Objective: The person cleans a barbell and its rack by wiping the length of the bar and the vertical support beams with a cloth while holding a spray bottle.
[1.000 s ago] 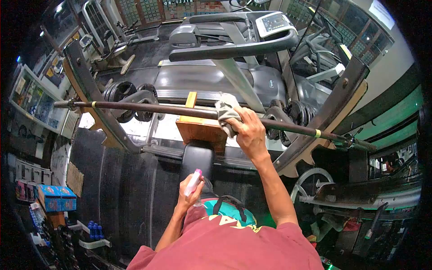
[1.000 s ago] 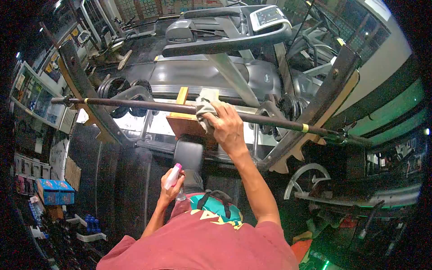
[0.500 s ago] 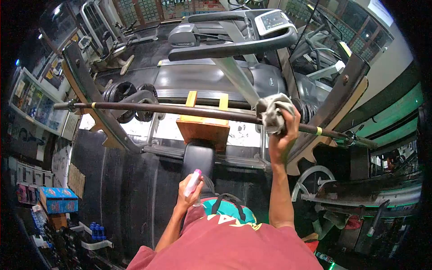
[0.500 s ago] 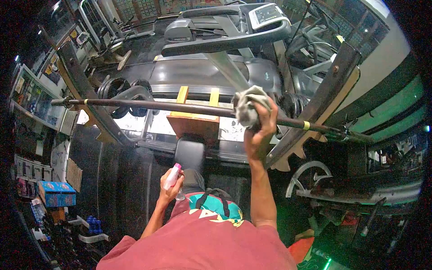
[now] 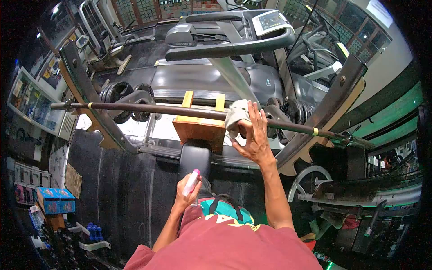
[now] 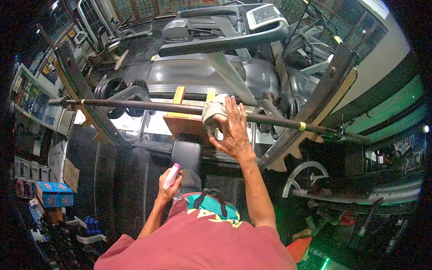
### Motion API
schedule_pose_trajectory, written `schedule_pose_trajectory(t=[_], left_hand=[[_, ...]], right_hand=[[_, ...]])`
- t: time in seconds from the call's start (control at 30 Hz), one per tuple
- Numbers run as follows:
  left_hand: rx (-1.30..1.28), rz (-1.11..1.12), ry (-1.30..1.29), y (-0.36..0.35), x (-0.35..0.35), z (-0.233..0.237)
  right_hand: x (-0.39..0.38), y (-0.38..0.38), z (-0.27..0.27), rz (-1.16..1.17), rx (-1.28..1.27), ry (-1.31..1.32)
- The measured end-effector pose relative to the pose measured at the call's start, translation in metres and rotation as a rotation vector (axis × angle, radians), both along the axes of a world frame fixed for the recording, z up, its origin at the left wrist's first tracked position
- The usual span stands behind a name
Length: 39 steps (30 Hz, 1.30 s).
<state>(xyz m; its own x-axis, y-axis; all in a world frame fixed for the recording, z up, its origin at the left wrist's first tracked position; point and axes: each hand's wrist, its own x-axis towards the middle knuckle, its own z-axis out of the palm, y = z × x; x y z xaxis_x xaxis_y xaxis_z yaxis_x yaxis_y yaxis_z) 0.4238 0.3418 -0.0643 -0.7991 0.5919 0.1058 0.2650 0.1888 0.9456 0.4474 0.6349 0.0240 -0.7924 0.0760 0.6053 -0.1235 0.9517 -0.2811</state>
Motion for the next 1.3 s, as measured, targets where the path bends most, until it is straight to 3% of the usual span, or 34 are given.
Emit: schedule_pose_trajectory(t=[0.23, 0.37, 0.47, 0.7, 0.93, 1.03, 1.1, 1.2, 1.23, 1.3], left_hand=[[0.029, -0.039, 0.081, 0.011, 0.003, 0.005], [0.01, -0.053, 0.099, 0.013, 0.005, 0.01], [0.014, -0.039, 0.141, 0.012, 0.006, 0.011], [-0.021, -0.067, 0.065, 0.01, 0.007, 0.008], [0.043, -0.069, 0.144, 0.005, 0.008, 0.008], [0.005, -0.064, 0.028, 0.003, 0.009, 0.011], [0.032, -0.057, 0.037, 0.004, 0.008, 0.01], [0.059, -0.083, 0.086, 0.009, 0.003, 0.008], [0.06, -0.093, 0.084, 0.011, 0.003, 0.01], [0.059, -0.105, 0.144, 0.018, 0.0, 0.015]], right_hand=[[-0.006, 0.006, -0.013, 0.048, -0.124, 0.126], [-0.013, -0.01, -0.007, -0.067, -0.158, 0.215], [-0.017, -0.023, 0.005, -0.338, 0.027, 0.034], [-0.004, 0.001, 0.007, -0.271, 0.119, 0.029], [0.053, 0.039, 0.038, -0.539, -0.051, -0.177], [0.041, 0.027, 0.033, -0.564, -0.131, -0.146], [0.015, 0.015, 0.016, -0.617, -0.001, -0.073], [-0.021, -0.019, 0.019, -0.486, 0.049, 0.076], [-0.028, -0.026, 0.015, -0.465, 0.019, -0.084], [-0.031, -0.031, 0.01, -0.414, 0.025, 0.034]])
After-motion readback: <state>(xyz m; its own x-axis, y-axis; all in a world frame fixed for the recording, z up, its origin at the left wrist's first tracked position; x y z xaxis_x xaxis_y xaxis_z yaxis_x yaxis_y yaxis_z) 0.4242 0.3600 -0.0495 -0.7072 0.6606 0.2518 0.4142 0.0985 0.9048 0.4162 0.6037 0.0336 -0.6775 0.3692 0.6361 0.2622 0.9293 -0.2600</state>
